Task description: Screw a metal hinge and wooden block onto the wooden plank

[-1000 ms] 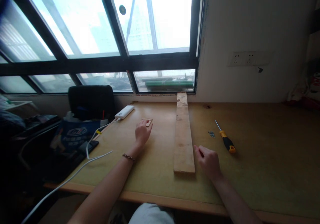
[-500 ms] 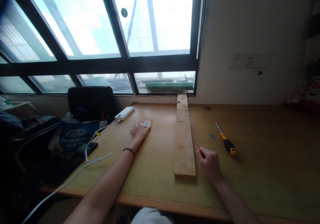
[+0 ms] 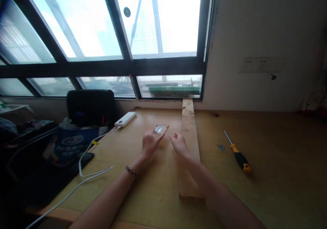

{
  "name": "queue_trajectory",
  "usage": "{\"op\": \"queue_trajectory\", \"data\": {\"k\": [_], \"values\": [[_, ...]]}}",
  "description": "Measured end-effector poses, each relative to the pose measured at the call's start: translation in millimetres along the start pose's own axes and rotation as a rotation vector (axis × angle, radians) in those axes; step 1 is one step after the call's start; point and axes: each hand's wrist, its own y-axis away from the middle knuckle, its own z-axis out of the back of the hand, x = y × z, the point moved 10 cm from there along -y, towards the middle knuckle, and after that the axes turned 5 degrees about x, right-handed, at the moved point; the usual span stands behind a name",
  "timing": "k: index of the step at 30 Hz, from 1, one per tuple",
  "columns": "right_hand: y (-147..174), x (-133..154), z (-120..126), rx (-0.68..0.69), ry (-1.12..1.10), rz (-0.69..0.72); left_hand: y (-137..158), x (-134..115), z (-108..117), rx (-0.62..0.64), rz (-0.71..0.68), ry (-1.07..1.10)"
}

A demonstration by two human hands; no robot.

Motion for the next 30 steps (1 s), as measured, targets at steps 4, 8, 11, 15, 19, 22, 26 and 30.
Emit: {"op": "queue_trajectory", "data": {"k": [4,8,11,15,19,22,26,30], "values": [[-1,-19,-13,0.069,-0.368,-0.081,17,-29,-3,-0.009,-0.061,0.108],[5,-22,-9,0.009,-0.485,-0.121,27,-43,-1,-0.017,-0.059,0.229],[7,-20,-6,-0.04,-0.504,-0.133,30,-46,3,-0.033,-0.037,0.361],[7,-14,-3,-0.063,-0.517,-0.105,31,-36,-10,0.019,0.097,0.757],[7,-8,-3,-0.041,-0.551,-0.07,40,-28,-59,0.254,0.424,1.353],[8,-11,-7,-0.021,-0.551,-0.109,47,-32,-82,0.383,0.592,1.66],[9,-19,-13,0.008,-0.51,-0.158,50,-26,-85,0.337,0.679,1.753],[8,-23,-17,0.036,-0.483,-0.176,48,-26,-79,0.314,0.646,1.717]]}}
